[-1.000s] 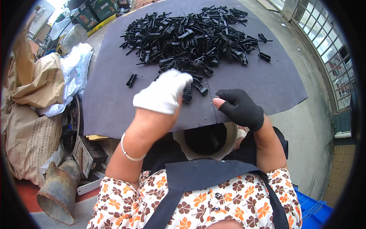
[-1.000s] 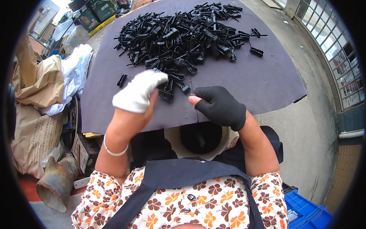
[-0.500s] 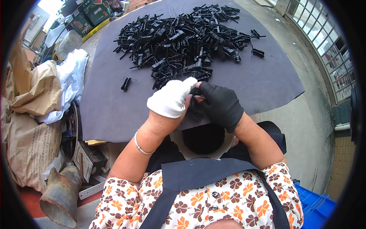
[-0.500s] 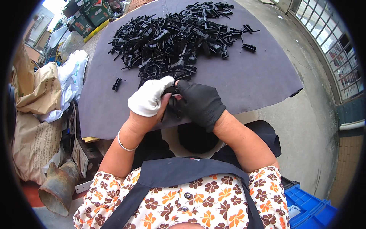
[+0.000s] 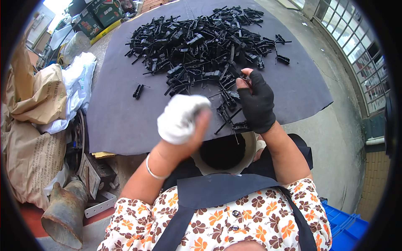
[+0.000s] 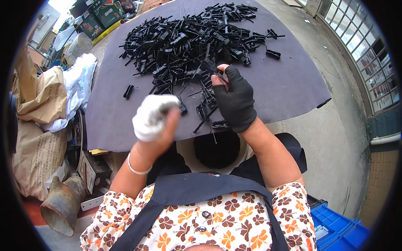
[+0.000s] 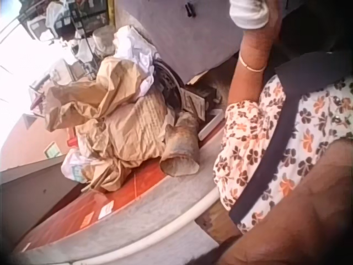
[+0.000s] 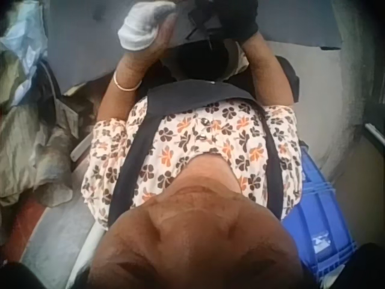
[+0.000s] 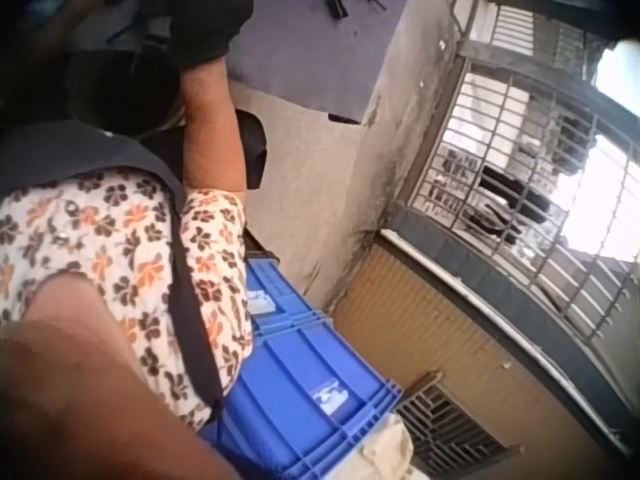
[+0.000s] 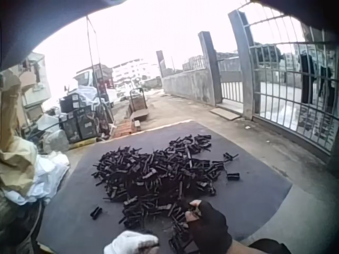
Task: Assembling small black plastic components by manually inserting metal pins.
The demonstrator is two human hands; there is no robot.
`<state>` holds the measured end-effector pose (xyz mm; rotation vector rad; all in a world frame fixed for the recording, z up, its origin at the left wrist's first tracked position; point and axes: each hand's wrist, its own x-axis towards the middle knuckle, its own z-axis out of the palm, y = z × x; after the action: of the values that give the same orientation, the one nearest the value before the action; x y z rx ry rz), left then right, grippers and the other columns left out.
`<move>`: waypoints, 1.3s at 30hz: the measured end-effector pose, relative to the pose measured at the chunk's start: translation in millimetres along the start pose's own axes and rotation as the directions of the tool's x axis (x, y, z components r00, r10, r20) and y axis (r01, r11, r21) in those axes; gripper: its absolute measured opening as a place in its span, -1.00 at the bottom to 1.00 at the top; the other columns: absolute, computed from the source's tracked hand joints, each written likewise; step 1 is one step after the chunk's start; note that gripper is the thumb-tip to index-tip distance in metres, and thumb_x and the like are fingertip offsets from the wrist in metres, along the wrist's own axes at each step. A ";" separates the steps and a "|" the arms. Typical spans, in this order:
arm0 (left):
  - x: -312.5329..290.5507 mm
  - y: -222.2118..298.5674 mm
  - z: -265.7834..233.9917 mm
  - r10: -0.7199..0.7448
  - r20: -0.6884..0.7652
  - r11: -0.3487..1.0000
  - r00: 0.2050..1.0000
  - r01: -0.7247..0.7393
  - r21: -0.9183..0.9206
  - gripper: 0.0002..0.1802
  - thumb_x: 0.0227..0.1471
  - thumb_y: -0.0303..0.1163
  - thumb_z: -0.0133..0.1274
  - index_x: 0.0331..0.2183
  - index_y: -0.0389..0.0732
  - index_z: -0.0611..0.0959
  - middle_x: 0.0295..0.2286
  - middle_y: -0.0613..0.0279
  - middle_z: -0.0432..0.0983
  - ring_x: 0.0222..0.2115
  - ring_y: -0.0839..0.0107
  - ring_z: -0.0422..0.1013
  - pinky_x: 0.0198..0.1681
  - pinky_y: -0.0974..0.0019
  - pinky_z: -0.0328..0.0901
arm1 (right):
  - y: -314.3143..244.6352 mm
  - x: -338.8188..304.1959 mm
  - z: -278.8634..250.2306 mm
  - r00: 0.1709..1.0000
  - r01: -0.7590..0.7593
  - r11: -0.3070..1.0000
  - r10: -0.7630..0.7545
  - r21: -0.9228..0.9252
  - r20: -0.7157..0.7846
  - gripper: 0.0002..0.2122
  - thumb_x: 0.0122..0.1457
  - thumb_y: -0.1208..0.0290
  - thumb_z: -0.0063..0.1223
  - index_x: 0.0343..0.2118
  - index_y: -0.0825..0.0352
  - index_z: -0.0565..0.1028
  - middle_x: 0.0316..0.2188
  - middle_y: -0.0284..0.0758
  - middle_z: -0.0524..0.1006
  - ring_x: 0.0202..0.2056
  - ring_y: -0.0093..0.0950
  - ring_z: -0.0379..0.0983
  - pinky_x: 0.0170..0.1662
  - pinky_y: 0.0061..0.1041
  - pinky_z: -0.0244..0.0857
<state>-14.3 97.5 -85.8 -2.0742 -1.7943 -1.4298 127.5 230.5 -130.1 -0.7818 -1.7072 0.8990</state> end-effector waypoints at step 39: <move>-14.2 23.9 18.6 -0.507 0.416 0.331 0.755 0.616 -0.715 -0.74 0.10 -0.51 -0.07 -0.14 -0.39 0.43 -0.41 0.20 0.50 -0.53 0.59 0.36 -0.43 0.50 0.33 | -44.6 -38.6 -15.5 0.768 0.506 0.859 -0.486 0.070 0.417 -0.76 -0.09 0.43 0.24 -0.47 0.26 0.34 -0.64 -0.31 0.36 -0.63 -0.32 0.33 -0.56 -0.45 0.20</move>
<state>17.3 89.6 -93.6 -1.8229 -2.3288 -2.9170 149.4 178.5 -107.0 -0.1234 -2.1825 0.6792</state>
